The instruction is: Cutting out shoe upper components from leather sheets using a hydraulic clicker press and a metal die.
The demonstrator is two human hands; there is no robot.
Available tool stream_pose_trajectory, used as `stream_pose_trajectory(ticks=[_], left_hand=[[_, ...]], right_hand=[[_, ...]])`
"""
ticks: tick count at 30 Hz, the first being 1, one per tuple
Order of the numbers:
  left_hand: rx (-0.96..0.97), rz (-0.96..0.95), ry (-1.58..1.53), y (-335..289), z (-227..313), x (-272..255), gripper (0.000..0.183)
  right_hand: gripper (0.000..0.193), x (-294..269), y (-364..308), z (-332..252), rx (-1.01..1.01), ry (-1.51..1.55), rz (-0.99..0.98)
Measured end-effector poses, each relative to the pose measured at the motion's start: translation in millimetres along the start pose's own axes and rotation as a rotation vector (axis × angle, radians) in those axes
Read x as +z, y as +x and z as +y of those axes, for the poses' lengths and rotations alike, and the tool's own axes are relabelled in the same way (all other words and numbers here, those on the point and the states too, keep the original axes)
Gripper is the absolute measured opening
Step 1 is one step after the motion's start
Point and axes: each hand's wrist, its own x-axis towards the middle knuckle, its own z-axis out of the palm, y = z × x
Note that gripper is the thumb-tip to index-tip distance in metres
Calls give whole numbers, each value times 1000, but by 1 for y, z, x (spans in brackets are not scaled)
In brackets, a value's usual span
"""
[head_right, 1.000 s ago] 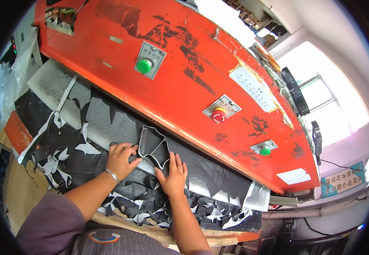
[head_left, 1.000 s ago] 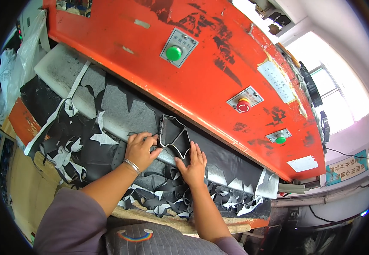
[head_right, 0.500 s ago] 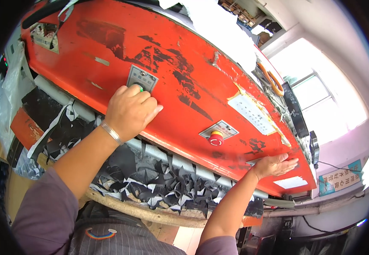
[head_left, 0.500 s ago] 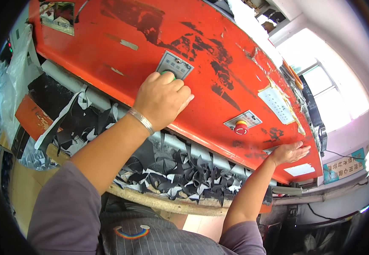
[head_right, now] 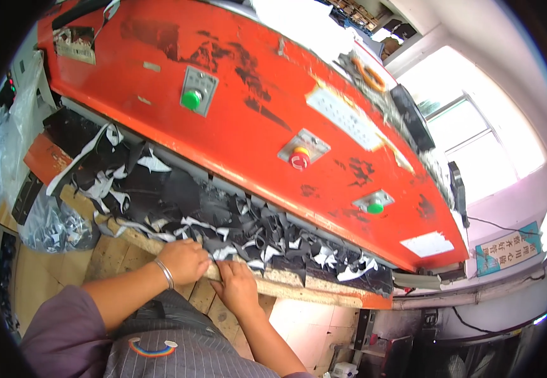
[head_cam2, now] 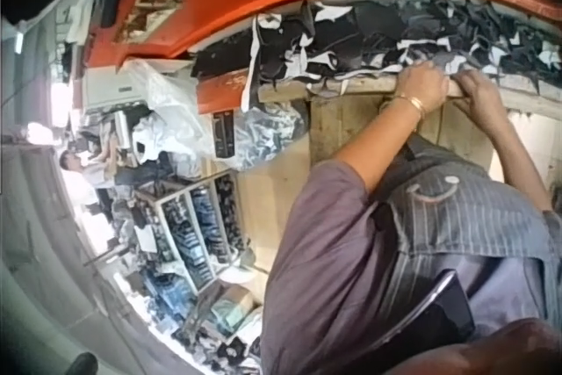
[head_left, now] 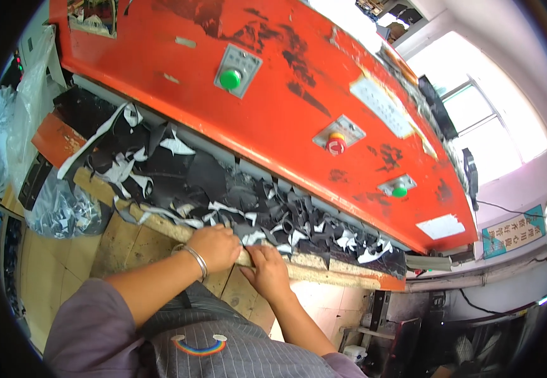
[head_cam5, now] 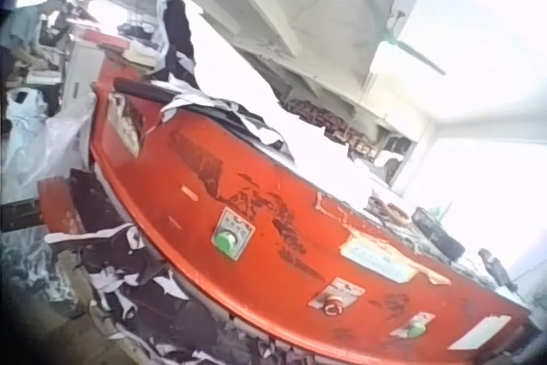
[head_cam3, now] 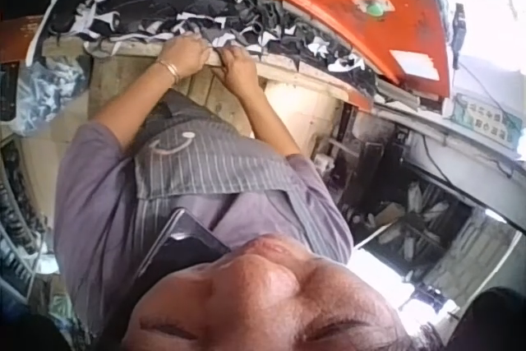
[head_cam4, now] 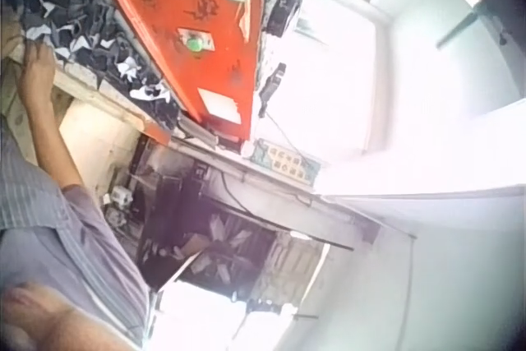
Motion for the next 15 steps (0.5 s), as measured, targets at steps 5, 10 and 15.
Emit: stream_pose_trajectory(ticks=[5,10,15], left_hand=[[-75,121,15,-7,4,19,22],[-96,10,-18,21,-3,16,24],[-164,-326,-275,65,-45,8,31]], right_hand=[[45,10,0,10,-29,80,14],[42,-8,21,25,-56,28,-120],[47,-34,109,69,0,221,-272]])
